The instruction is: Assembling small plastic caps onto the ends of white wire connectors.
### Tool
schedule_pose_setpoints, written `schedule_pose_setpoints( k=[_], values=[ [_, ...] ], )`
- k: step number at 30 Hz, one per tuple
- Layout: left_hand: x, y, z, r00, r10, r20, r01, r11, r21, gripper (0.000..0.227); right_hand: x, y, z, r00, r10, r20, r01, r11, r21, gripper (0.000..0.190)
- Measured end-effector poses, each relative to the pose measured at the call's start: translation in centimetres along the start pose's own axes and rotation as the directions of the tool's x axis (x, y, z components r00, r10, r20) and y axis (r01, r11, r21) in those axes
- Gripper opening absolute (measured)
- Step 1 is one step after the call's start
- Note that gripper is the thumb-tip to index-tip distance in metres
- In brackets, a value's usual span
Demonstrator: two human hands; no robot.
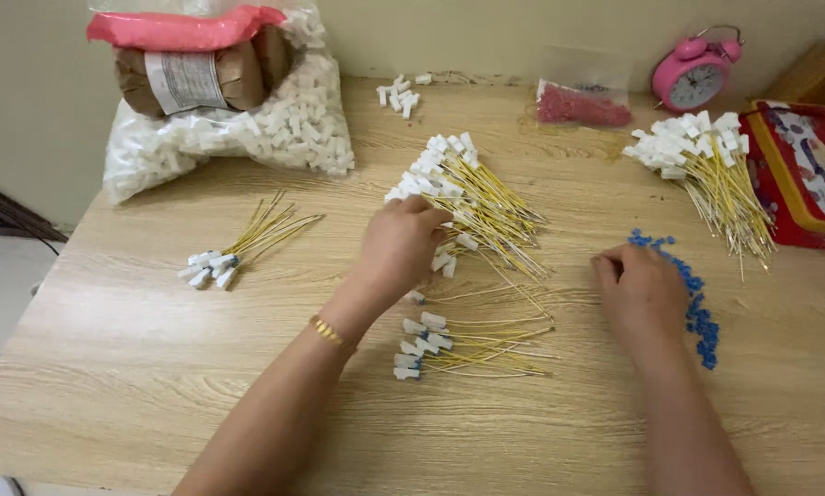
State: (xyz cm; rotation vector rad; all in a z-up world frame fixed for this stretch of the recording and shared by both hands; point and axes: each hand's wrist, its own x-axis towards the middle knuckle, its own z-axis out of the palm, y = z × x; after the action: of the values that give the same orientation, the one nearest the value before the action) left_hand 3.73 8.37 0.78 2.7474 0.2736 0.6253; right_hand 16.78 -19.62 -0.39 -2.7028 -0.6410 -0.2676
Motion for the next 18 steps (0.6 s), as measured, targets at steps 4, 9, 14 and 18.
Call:
schedule_pose_setpoints(
  k=[4, 9, 14, 18],
  values=[
    [1.9, -3.0, 5.3, 0.994, 0.076, -0.075, -0.056, 0.970, 0.234, 0.013, -1.0, 0.0, 0.1, 0.998, -0.022, -0.053, 0.033, 0.977, 0.212, 0.016],
    [2.4, -4.1, 6.4, 0.999, 0.019, -0.039, -0.009, 0.972, 0.237, 0.010, -1.2, -1.2, 0.6, 0.993, 0.016, -0.120, 0.042, 0.882, 0.470, 0.012],
    [1.2, -2.7, 3.2, 0.999, 0.001, -0.049, 0.003, 0.997, 0.082, 0.017, -2.3, -3.9, -0.3, 0.997, 0.008, -0.072, 0.049, 0.656, 0.753, 0.019],
    [-1.6, 0.0, -1.6, 0.982, -0.139, 0.124, 0.178, 0.897, -0.406, 0.033, -3.2, -6.4, -1.5, 0.994, -0.100, -0.043, 0.081, 0.410, 0.909, 0.016]
  ],
)
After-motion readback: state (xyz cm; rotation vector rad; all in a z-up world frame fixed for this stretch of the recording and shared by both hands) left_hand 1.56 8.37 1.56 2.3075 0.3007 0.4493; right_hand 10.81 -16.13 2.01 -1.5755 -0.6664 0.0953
